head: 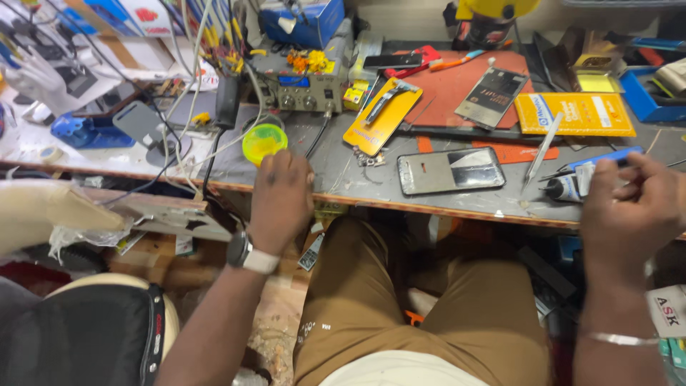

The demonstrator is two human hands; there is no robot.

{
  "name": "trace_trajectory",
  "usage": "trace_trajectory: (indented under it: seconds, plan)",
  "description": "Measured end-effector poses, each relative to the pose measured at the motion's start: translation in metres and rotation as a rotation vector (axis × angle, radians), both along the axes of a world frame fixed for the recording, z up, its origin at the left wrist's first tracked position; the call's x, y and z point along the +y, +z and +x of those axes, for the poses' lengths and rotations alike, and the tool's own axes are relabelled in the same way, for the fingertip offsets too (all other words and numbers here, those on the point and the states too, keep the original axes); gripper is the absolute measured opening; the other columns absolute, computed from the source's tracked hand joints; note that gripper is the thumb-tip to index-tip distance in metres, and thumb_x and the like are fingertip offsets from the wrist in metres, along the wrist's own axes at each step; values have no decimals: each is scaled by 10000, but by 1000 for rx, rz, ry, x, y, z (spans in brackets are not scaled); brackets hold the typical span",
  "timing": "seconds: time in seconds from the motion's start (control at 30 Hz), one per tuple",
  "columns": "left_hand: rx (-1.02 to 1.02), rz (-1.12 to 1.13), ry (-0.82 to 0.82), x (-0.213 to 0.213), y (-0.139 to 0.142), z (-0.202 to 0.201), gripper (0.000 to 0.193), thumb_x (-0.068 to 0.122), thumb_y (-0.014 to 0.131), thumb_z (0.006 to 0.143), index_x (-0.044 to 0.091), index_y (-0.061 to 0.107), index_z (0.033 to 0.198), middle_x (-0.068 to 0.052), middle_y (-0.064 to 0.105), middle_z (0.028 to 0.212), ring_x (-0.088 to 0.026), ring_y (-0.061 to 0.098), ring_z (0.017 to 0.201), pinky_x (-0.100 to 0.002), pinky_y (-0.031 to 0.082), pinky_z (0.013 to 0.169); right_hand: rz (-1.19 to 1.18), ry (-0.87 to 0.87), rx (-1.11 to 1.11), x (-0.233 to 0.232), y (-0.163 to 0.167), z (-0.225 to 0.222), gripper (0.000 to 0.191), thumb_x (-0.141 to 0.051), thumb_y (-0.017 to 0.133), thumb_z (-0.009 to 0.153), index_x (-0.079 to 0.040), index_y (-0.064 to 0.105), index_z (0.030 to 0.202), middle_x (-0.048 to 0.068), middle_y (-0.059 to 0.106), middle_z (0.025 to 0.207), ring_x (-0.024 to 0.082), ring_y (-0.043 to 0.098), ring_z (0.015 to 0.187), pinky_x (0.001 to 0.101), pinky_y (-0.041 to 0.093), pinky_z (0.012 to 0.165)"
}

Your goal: The person applies adhesive to the back of a mobile phone chassis, then installs a battery and a motherboard. The person handles the phone, battery, and motherboard by hand and places them into the chassis.

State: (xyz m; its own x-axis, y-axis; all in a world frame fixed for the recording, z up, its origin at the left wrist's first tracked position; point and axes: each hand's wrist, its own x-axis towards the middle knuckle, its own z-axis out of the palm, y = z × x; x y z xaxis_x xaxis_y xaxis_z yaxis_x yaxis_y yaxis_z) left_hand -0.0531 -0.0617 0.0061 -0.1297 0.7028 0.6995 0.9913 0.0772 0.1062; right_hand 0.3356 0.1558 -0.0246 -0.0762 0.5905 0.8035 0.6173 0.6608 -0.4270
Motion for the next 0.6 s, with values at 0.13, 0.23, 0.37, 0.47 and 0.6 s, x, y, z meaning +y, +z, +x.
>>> trace_trajectory:
  seconds: [0.13,0.23,0.37,0.47,0.6]
  plan:
    - [-243,-54,-88,-4,13,33,82,67,680,893,51,628,954,-145,562,969,-370,545,957,-487,459,841,64,164,-57,-68,10,-54,328,-107,892,944,-14,670,1167,139,694,1042,224,685,858,320,576,759]
    - [-318,-74,-177,6,23,53,81,71,699,903,60,634,951,-130,579,971,-360,557,957,-481,463,825,-12,482,-64,-105,16,-102,361,-116,874,815,-50,685,1115,138,706,1051,296,700,935,381,575,802]
    - [-316,-101,-285,19,31,69,95,39,690,874,54,629,946,-136,579,973,-366,560,960,-478,470,831,-48,601,-126,-108,33,-125,327,-107,823,836,-78,712,1142,116,717,1074,313,676,1005,417,539,886]
    - [-276,-97,-341,24,31,74,119,21,682,854,46,611,947,-141,578,988,-374,563,979,-479,472,842,-94,652,-111,-102,38,-127,271,-121,798,868,-85,713,1123,115,716,1086,308,674,1028,414,530,915]
    - [-226,-134,-384,31,27,77,109,5,676,861,55,597,917,-142,571,984,-376,563,992,-471,480,860,-83,645,-140,-97,32,-125,207,-121,788,873,-88,718,1065,95,722,1056,310,672,1000,421,512,905]
